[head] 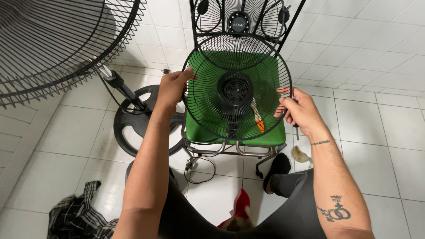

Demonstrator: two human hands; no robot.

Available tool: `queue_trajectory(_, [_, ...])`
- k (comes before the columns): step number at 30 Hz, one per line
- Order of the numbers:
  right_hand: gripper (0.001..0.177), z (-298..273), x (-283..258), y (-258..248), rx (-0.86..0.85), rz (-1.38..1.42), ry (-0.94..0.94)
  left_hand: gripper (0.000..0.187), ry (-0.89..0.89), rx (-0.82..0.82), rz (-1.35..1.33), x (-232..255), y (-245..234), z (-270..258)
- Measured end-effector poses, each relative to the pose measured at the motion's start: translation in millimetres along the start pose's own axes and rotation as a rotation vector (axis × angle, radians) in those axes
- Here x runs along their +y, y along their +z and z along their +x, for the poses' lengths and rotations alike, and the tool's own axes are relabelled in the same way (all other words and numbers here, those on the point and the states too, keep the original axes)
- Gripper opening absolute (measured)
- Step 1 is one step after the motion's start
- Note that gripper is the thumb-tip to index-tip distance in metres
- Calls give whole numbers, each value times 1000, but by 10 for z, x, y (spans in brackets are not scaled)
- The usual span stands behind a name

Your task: The person removes the front grille of a small green fan, then uses a screwdriver to detach the fan blades from the motor hub. The person then removes the rear grille and brushes the motor housing. The clip ends with the fan partially disassembled.

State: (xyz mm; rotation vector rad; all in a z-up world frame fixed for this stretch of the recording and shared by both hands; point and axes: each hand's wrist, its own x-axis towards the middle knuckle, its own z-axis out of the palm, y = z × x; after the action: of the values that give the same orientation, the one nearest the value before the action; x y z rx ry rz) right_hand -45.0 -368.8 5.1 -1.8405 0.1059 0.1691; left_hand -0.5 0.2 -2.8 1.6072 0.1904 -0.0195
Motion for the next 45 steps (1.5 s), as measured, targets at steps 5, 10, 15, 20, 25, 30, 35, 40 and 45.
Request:
queue_trajectory(5, [31, -2, 7, -48, -5, 11, 19, 41, 46, -60, 45, 3, 16, -41])
queue_trajectory(10, [30, 11, -22, 25, 35, 154, -145, 46, -136, -245, 41, 78, -80, -163])
queue_trajectory(15, [41, 86, -96, -1, -58, 439, -290, 44, -149, -157, -235, 10, -63, -190])
queue_trajectory(20, [46, 279, 137, 180, 27, -336, -109, 33, -70, 57, -392, -116, 13, -97])
queue_trajectory(25, [52, 287, 494, 510, 22, -1029, -102, 36, 167, 218, -347, -279, 143, 21])
queue_trajectory(30, [39, 311, 511, 561, 111, -997, -104, 38, 244, 330, -289, -348, 264, 112])
queue_trajectory(35, [29, 277, 274, 339, 219, -562, -143, 38, 250, 375, -353, -321, 264, 250])
queue_trajectory(40, [29, 42, -152, -38, 84, 23, -222, 37, 253, 397, -451, -320, 251, 340])
queue_trajectory(45, [32, -89, -346, -104, -30, 6, -316, 36, 268, 398, -491, -322, 264, 357])
